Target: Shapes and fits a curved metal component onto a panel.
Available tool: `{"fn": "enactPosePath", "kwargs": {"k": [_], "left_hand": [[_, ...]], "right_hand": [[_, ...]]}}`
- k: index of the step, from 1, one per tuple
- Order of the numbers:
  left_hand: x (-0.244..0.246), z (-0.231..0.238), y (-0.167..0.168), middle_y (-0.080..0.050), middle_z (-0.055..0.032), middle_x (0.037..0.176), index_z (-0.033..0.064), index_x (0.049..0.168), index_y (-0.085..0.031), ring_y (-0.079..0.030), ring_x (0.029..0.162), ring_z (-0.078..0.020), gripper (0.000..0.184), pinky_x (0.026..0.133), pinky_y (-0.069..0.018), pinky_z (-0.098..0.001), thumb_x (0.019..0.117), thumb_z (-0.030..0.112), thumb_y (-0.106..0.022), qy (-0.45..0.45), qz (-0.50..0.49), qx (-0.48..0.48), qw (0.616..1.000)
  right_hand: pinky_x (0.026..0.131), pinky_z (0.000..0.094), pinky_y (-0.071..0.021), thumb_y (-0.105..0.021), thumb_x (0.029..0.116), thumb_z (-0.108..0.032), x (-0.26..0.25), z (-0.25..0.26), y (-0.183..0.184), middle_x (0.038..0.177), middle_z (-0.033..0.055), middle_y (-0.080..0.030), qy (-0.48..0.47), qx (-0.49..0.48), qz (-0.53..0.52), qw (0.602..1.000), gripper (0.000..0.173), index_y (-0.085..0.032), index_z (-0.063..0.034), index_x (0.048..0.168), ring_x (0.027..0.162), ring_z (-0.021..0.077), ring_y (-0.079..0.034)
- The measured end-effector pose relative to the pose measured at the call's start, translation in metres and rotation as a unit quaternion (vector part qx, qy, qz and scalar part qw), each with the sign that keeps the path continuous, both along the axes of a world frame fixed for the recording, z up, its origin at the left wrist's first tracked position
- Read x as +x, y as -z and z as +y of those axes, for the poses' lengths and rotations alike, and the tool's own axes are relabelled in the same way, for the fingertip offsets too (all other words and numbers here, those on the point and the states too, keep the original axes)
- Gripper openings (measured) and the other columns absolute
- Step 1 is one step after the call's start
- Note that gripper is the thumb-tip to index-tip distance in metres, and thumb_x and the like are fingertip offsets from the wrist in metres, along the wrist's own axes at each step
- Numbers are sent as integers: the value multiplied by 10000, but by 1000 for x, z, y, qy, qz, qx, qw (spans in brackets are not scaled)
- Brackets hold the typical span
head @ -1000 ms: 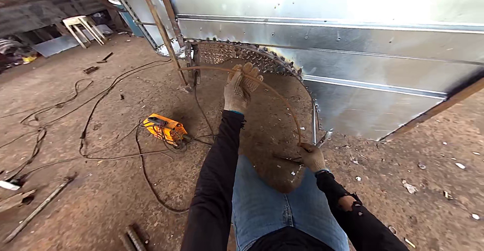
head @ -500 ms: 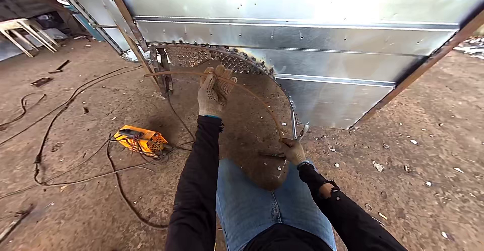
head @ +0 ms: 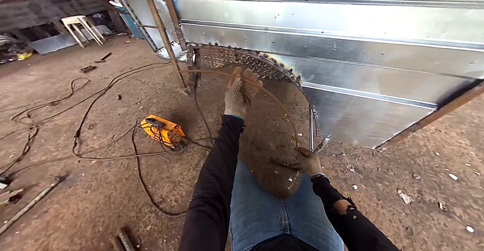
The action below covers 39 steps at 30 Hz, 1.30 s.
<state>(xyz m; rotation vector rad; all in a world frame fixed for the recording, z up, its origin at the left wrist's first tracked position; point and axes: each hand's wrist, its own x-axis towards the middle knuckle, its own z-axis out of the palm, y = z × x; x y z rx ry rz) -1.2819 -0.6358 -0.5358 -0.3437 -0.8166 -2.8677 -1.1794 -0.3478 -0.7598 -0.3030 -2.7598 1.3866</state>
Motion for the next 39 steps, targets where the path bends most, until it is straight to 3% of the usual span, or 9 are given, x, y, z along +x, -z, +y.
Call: {"fn": "enactPosePath", "kwargs": {"k": [39], "left_hand": [[-3, 2, 4, -685, -177, 1216, 109, 1429, -486, -704, 1073, -314, 355, 920, -589, -494, 1098, 228, -434, 5, 5, -25, 1000]], "right_hand": [[910, 547, -548, -640, 1012, -283, 2, -1, 1, 1001, 82, -764, 23, -19, -2, 1000, 241, -774, -123, 1132, 935, 234, -718]]}}
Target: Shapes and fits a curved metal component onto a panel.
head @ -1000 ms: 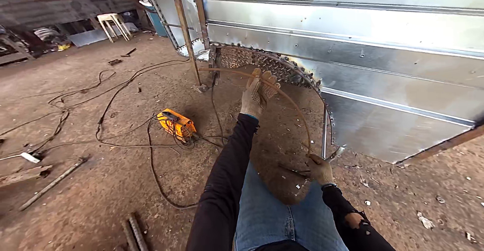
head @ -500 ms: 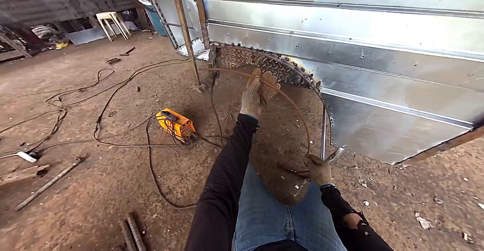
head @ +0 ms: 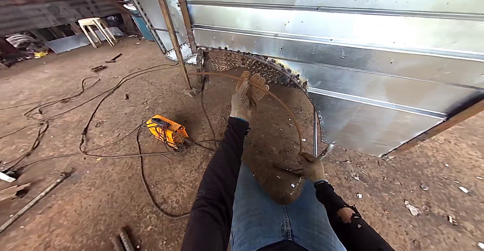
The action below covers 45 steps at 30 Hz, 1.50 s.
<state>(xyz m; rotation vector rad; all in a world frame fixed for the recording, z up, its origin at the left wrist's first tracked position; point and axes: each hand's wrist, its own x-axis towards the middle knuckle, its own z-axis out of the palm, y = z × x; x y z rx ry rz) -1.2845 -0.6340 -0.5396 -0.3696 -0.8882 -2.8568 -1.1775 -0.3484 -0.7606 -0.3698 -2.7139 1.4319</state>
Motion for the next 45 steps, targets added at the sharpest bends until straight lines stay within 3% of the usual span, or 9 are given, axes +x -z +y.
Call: {"fn": "enactPosePath", "kwargs": {"k": [32, 37, 45], "left_hand": [[7, 0, -2, -672, -168, 1228, 128, 1432, -453, -692, 1095, -326, 343, 946, -573, -529, 1116, 234, -369, 11, 5, 15, 1000], [11, 9, -1, -680, -185, 1214, 133, 1440, -462, -703, 1065, -335, 351, 920, -585, -518, 1106, 227, -413, 25, -8, 11, 1000], [17, 21, 2, -675, -204, 1223, 97, 1453, -468, -700, 1076, -335, 372, 936, -580, -514, 1103, 214, -421, 33, 2, -19, 999]], "right_hand": [[983, 526, -533, -615, 1018, -280, 1, 2, 0, 1111, 82, -756, -10, 1, -16, 1000, 269, -758, -134, 1193, 1043, 229, -708], [928, 533, -557, -631, 1009, -246, 3, 3, 13, 1033, 92, -762, -5, -7, -9, 1000, 233, -767, -114, 1145, 959, 233, -721], [926, 512, -557, -636, 1016, -220, 4, 1, 16, 1038, 116, -758, 4, -37, -25, 999, 230, -759, -79, 1149, 957, 240, -720]]}}
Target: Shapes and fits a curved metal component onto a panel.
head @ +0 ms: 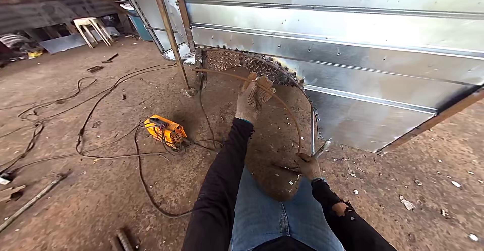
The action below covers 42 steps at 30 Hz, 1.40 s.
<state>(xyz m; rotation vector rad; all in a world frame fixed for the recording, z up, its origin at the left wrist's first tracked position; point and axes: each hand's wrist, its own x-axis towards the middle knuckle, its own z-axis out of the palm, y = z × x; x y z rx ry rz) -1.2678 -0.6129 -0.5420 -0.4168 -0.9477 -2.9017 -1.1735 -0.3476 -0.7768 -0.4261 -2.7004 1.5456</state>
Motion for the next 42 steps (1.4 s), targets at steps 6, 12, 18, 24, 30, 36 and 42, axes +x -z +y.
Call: {"fn": "enactPosePath", "kwargs": {"k": [6, 12, 18, 24, 30, 36, 42], "left_hand": [[-1, 0, -3, -677, -189, 1265, 101, 1478, -442, -707, 1087, -344, 395, 938, -589, -522, 1104, 226, -432, -21, -1, -35, 999], [-5, 2, -1, -685, -184, 1228, 113, 1465, -449, -711, 1071, -334, 380, 927, -592, -521, 1106, 234, -427, -18, -4, -33, 999], [-5, 4, -1, -684, -177, 1226, 120, 1458, -438, -706, 1078, -335, 364, 933, -584, -532, 1110, 223, -404, -19, -1, -26, 999], [-6, 3, 0, -681, -184, 1212, 120, 1453, -444, -704, 1074, -337, 357, 930, -584, -528, 1110, 210, -401, -11, -5, -6, 1000], [-6, 4, -2, -689, -175, 1195, 128, 1428, -462, -712, 1053, -332, 338, 928, -586, -526, 1110, 231, -413, -11, -9, 1, 1000], [-5, 2, -2, -681, -171, 1199, 127, 1441, -450, -708, 1055, -321, 351, 925, -585, -520, 1104, 219, -420, -11, -13, -6, 1000], [-8, 2, 0, -673, -177, 1237, 118, 1458, -444, -704, 1067, -324, 368, 928, -584, -513, 1107, 224, -410, -16, -5, -20, 1000]], "right_hand": [[960, 502, -551, -633, 1011, -237, 0, -3, -4, 1091, 112, -752, -1, -15, -8, 1000, 253, -751, -89, 1179, 1000, 233, -716], [974, 501, -545, -632, 1007, -254, -3, -4, -1, 1103, 100, -752, 0, -21, -23, 1000, 258, -755, -106, 1178, 1023, 225, -713], [963, 511, -547, -642, 999, -292, -2, -4, 2, 1088, 90, -754, 0, -32, -26, 999, 257, -767, -123, 1147, 1016, 224, -713], [935, 504, -550, -647, 999, -309, -5, -5, 6, 1054, 82, -756, 3, -31, -30, 999, 263, -769, -129, 1145, 984, 216, -711], [941, 514, -550, -633, 1005, -276, -5, -3, 1, 1062, 101, -756, 1, -28, -30, 999, 255, -764, -117, 1154, 989, 236, -715], [968, 530, -545, -627, 1018, -273, -4, -5, -1, 1099, 127, -748, -2, -29, -30, 999, 275, -748, -97, 1191, 1021, 262, -714], [947, 535, -556, -622, 1023, -248, -4, -7, 0, 1088, 135, -749, 4, -34, -25, 999, 258, -750, -90, 1182, 999, 270, -721]]}}
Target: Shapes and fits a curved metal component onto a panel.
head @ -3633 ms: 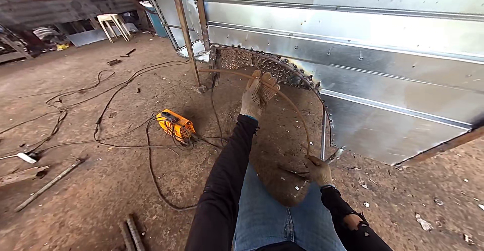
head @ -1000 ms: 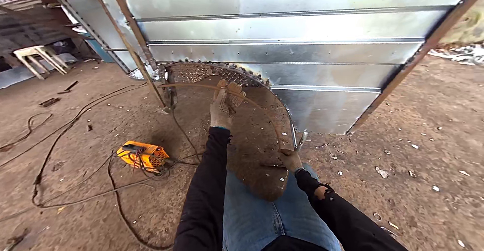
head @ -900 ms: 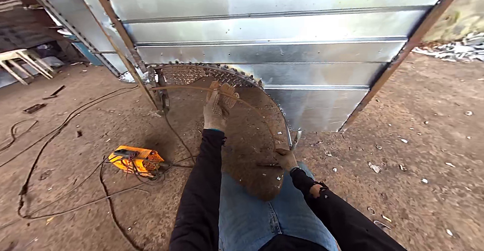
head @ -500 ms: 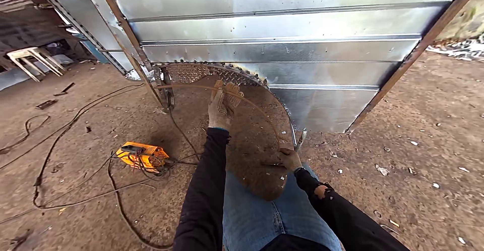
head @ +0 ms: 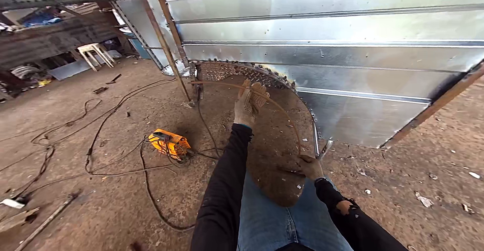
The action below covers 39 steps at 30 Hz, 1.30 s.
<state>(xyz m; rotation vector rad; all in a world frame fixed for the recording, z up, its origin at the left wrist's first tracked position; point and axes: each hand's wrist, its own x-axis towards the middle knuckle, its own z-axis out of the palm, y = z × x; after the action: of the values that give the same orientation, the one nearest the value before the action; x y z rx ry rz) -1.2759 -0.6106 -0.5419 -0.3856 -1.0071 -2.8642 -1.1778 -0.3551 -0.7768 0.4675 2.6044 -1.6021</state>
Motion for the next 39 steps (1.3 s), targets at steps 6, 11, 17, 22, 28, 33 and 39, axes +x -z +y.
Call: {"fn": "enactPosePath", "kwargs": {"k": [6, 11, 17, 22, 28, 33, 39], "left_hand": [[-2, 2, 0, -671, -185, 1233, 120, 1462, -447, -705, 1062, -325, 371, 929, -584, -506, 1107, 219, -404, 12, -7, 12, 1000], [-2, 2, 0, -679, -179, 1230, 106, 1447, -465, -707, 1069, -320, 365, 929, -587, -504, 1107, 227, -414, 3, -6, -1, 1000], [-2, 3, -1, -674, -173, 1241, 122, 1463, -445, -703, 1078, -317, 376, 934, -584, -505, 1104, 231, -417, 7, -7, 1, 1000], [-2, 3, 0, -681, -168, 1221, 110, 1440, -462, -707, 1059, -320, 352, 919, -587, -510, 1108, 211, -399, 0, -2, 8, 1000], [-2, 3, 0, -677, -175, 1224, 116, 1447, -453, -705, 1070, -325, 355, 930, -585, -510, 1114, 214, -379, 11, 1, 14, 1000], [-3, 3, -1, -680, -168, 1220, 121, 1440, -461, -706, 1070, -318, 349, 926, -586, -507, 1112, 213, -383, 11, -6, 17, 1000], [-4, 4, -1, -688, -170, 1197, 111, 1429, -473, -715, 1044, -315, 344, 922, -591, -502, 1111, 214, -393, 6, -1, 10, 1000]], "right_hand": [[947, 539, -546, -624, 1021, -238, -2, 4, 3, 1064, 128, -755, 0, 15, 15, 1000, 248, -756, -89, 1170, 986, 266, -720], [940, 530, -550, -628, 1018, -254, -3, 7, 5, 1056, 118, -757, 1, 13, 17, 1000, 251, -759, -97, 1164, 974, 252, -720], [949, 535, -549, -625, 1019, -268, -5, 7, 6, 1067, 109, -758, -2, 21, 10, 1000, 257, -760, -110, 1170, 991, 254, -720], [969, 542, -538, -609, 1030, -247, -3, 4, 1, 1095, 134, -748, -6, 18, 9, 1000, 263, -748, -90, 1189, 1024, 269, -712], [948, 540, -544, -623, 1022, -245, -4, 4, 4, 1058, 133, -752, -5, 18, 18, 1000, 252, -757, -84, 1161, 989, 262, -716], [949, 540, -546, -623, 1024, -266, -5, 5, 4, 1062, 119, -757, -2, 20, 13, 1000, 261, -759, -92, 1163, 989, 256, -720], [940, 534, -544, -627, 1022, -265, -5, 8, 5, 1051, 116, -755, 0, 21, 13, 1000, 255, -760, -100, 1162, 977, 252, -716]]}}
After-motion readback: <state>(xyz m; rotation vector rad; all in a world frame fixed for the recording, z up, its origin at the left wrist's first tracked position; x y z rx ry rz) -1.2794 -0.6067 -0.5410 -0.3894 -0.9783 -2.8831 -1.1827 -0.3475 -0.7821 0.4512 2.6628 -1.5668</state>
